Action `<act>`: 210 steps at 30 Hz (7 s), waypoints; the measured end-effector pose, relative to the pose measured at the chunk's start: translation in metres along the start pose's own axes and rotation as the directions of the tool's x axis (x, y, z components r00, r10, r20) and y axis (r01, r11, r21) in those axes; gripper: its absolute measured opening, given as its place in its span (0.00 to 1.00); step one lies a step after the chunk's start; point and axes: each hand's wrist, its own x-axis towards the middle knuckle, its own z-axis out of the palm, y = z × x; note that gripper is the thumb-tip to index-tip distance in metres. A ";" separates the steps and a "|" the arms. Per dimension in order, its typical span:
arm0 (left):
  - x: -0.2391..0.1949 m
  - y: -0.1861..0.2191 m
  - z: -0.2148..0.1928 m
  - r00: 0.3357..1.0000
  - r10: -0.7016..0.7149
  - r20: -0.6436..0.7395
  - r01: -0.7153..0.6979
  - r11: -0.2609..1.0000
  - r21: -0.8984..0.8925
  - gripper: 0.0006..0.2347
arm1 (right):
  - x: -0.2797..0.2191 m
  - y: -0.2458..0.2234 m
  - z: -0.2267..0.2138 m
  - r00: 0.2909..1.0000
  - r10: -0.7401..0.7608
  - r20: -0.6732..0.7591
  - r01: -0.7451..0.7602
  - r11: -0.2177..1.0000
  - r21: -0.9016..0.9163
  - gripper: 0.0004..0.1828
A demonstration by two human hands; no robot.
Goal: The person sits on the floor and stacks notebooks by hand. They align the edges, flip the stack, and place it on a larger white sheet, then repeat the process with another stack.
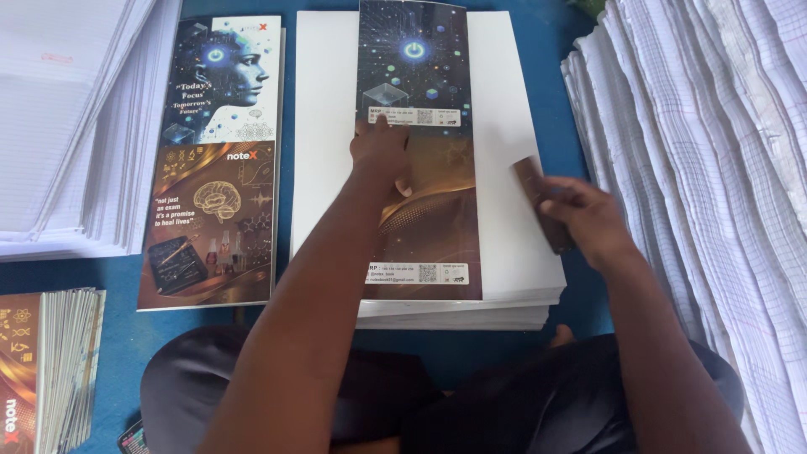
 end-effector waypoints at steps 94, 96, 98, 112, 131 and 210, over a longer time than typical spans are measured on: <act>-0.157 -0.324 -0.002 0.770 -0.402 -0.496 0.005 0.781 -0.624 0.14 | 0.005 -0.020 0.095 0.916 -0.146 0.373 -0.002 0.930 0.368 0.35; -0.157 -0.333 0.005 0.765 -0.408 -0.498 0.068 0.821 -0.567 0.15 | 0.004 -0.021 0.095 0.915 -0.154 0.372 0.007 0.930 0.368 0.35; -0.157 -0.339 0.014 0.750 -0.427 -0.505 0.100 0.828 -0.552 0.15 | 0.003 -0.022 0.095 0.914 -0.155 0.374 0.003 0.927 0.376 0.35; -0.147 -0.318 0.027 0.670 -0.534 -0.516 0.293 0.829 -0.477 0.15 | 0.007 -0.016 0.095 0.914 -0.164 0.372 -0.003 0.912 0.410 0.32; -0.137 -0.155 0.074 0.905 -0.157 -0.395 -0.050 0.883 -0.466 0.27 | 0.039 0.048 0.056 0.917 -0.266 -0.296 0.111 0.884 -0.453 0.28; -0.120 -0.070 0.078 0.863 0.041 -0.503 -0.294 0.851 -0.435 0.29 | -0.037 -0.077 0.041 0.651 -0.750 -0.114 0.743 0.600 0.298 0.18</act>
